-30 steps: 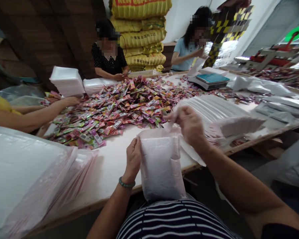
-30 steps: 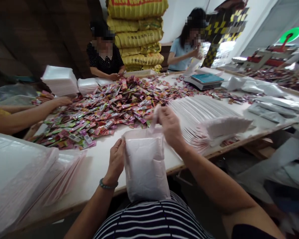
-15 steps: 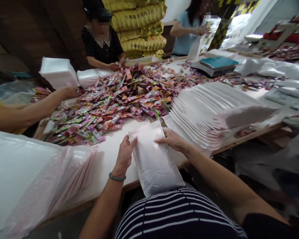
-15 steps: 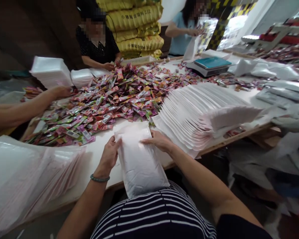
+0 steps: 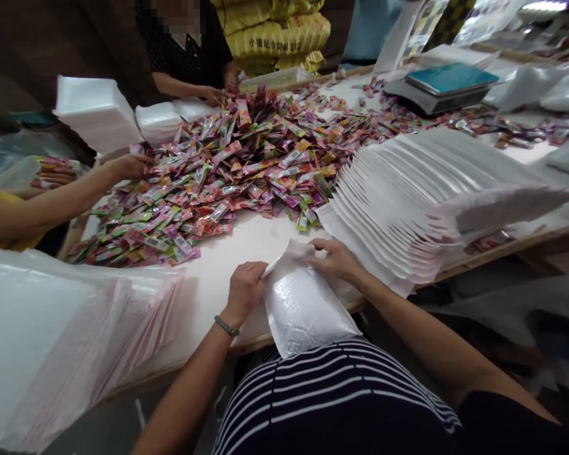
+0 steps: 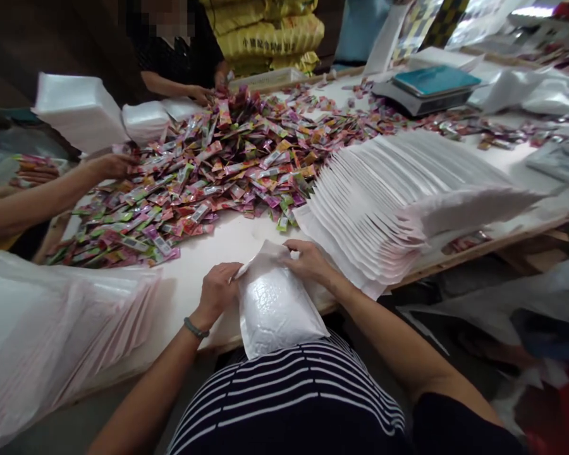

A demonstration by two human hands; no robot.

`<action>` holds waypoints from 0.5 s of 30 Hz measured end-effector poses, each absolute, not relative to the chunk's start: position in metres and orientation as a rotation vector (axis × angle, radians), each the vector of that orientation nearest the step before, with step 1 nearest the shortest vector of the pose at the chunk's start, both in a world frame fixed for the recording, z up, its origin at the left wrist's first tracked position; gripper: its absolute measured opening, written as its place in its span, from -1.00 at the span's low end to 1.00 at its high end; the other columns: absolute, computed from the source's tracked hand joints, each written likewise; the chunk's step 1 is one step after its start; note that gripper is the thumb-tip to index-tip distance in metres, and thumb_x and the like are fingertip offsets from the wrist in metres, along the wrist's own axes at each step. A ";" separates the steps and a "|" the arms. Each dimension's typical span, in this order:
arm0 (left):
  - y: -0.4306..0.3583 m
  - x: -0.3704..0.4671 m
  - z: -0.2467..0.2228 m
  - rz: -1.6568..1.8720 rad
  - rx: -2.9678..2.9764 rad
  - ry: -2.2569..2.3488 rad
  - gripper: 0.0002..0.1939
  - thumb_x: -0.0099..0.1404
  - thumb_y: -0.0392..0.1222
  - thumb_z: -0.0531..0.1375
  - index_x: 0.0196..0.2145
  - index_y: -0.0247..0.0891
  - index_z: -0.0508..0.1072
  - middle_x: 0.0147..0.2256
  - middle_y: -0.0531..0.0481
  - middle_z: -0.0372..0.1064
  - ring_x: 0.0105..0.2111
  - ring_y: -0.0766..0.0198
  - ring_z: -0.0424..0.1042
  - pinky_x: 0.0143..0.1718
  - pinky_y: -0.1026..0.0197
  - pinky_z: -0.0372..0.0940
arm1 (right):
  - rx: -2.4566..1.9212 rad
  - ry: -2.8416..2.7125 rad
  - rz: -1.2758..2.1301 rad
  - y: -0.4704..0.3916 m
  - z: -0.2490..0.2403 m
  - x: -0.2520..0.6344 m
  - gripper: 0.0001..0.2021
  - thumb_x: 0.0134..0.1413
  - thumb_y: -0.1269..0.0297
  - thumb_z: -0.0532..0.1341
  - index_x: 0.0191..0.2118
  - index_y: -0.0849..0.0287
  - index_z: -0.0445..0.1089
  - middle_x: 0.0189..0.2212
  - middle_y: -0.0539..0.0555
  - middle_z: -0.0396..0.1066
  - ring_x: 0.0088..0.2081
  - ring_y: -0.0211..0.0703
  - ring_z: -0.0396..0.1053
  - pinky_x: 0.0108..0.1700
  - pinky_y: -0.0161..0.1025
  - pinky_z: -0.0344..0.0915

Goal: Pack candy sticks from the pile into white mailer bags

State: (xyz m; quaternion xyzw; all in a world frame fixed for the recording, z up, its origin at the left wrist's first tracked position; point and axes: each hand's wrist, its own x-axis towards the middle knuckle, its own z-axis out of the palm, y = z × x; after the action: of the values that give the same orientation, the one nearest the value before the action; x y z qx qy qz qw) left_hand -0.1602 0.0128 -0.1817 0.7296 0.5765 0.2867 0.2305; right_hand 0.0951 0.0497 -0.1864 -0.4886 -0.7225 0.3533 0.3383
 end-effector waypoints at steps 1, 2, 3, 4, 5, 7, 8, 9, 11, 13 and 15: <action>0.008 -0.162 -0.180 0.730 2.188 1.552 -0.77 0.23 -0.36 0.14 -0.20 -0.24 0.54 -0.19 -0.11 0.54 -0.16 0.12 0.46 -0.06 0.06 0.29 | -1.262 -1.958 0.856 0.047 -0.185 0.101 -0.87 0.02 0.27 0.22 -0.35 0.18 0.49 -0.40 0.01 0.50 -0.38 -0.22 0.37 -0.32 -0.33 0.23; 0.003 -0.165 -0.178 0.672 2.359 1.512 -0.70 0.26 -0.38 0.09 -0.10 -0.25 0.51 -0.13 -0.15 0.53 -0.14 0.10 0.47 -0.07 0.03 0.32 | -1.251 -2.026 0.786 0.044 -0.185 0.107 -0.86 0.06 0.30 0.20 -0.33 0.17 0.51 -0.37 0.04 0.52 -0.35 -0.20 0.40 -0.27 -0.31 0.25; -0.002 -0.167 -0.177 0.628 2.493 1.472 -0.65 0.28 -0.40 0.06 -0.03 -0.27 0.48 -0.08 -0.17 0.52 -0.11 0.09 0.47 -0.07 0.02 0.34 | -1.241 -2.078 0.721 0.042 -0.187 0.113 -0.85 0.08 0.33 0.19 -0.32 0.17 0.53 -0.34 0.07 0.54 -0.32 -0.18 0.43 -0.22 -0.29 0.27; -0.006 -0.170 -0.177 0.604 2.569 1.444 -0.62 0.30 -0.41 0.04 0.02 -0.28 0.45 -0.04 -0.19 0.49 -0.07 0.09 0.47 -0.05 0.02 0.36 | -1.232 -2.114 0.670 0.040 -0.189 0.119 -0.85 0.09 0.36 0.19 -0.30 0.17 0.54 -0.32 0.09 0.55 -0.29 -0.17 0.45 -0.19 -0.28 0.28; -0.010 -0.173 -0.177 0.592 2.612 1.425 -0.60 0.30 -0.41 0.02 0.06 -0.28 0.42 0.00 -0.19 0.47 -0.03 0.10 0.45 -0.03 0.03 0.36 | -1.222 -2.139 0.636 0.039 -0.193 0.124 -0.83 0.08 0.40 0.18 -0.28 0.17 0.54 -0.31 0.10 0.56 -0.28 -0.15 0.46 -0.18 -0.27 0.29; -0.018 -0.180 -0.177 0.570 2.642 1.411 -0.57 0.32 -0.40 0.01 0.10 -0.25 0.39 0.06 -0.17 0.43 0.03 0.12 0.42 0.01 0.05 0.36 | -1.178 -2.180 0.598 0.035 -0.200 0.132 -0.76 0.05 0.49 0.15 -0.25 0.16 0.55 -0.28 0.09 0.57 -0.26 -0.15 0.48 -0.18 -0.26 0.32; -0.021 -0.183 -0.177 0.552 2.647 1.416 -0.57 0.34 -0.38 0.01 0.11 -0.22 0.39 0.08 -0.16 0.41 0.04 0.13 0.42 0.01 0.06 0.37 | -1.136 -2.201 0.573 0.033 -0.202 0.134 -0.72 0.03 0.53 0.13 -0.24 0.16 0.54 -0.26 0.09 0.56 -0.24 -0.14 0.48 -0.17 -0.25 0.33; -0.025 -0.186 -0.178 0.525 2.656 1.427 -0.57 0.35 -0.37 0.01 0.12 -0.20 0.38 0.10 -0.17 0.39 0.04 0.13 0.42 0.00 0.06 0.37 | -1.085 -2.229 0.537 0.030 -0.204 0.135 -0.70 0.01 0.56 0.11 -0.25 0.16 0.54 -0.25 0.09 0.56 -0.22 -0.14 0.48 -0.15 -0.24 0.33; -0.031 -0.189 -0.178 0.433 2.702 1.432 -0.55 0.34 -0.38 0.00 0.14 -0.19 0.36 0.13 -0.22 0.35 0.02 0.11 0.43 -0.04 0.06 0.39 | -0.987 -2.306 0.451 0.023 -0.206 0.133 -0.68 0.02 0.59 0.08 -0.25 0.17 0.53 -0.22 0.10 0.55 -0.15 -0.11 0.44 -0.09 -0.20 0.32; -0.037 -0.189 -0.179 0.295 2.775 1.409 -0.50 0.31 -0.42 0.00 0.18 -0.24 0.32 0.14 -0.30 0.32 0.03 0.07 0.42 -0.06 0.05 0.39 | -0.962 -2.404 0.341 0.016 -0.204 0.128 -0.70 0.06 0.59 0.07 -0.24 0.19 0.50 -0.19 0.13 0.53 -0.11 -0.09 0.40 -0.09 -0.16 0.29; -0.041 -0.185 -0.179 0.128 2.839 1.393 -0.45 0.28 -0.45 0.01 0.22 -0.29 0.27 0.15 -0.36 0.29 0.07 0.01 0.39 -0.05 0.04 0.37 | -1.008 -2.522 0.232 0.011 -0.201 0.123 -0.73 0.14 0.56 0.06 -0.21 0.22 0.48 -0.16 0.16 0.51 -0.10 -0.06 0.36 -0.11 -0.14 0.26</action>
State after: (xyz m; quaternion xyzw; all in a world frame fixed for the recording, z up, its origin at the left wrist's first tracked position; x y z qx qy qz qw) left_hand -0.1850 -0.0414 -0.1787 0.8969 0.4402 0.0403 -0.0118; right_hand 0.1225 0.0111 -0.2008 -0.3618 -0.9053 0.0833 0.2063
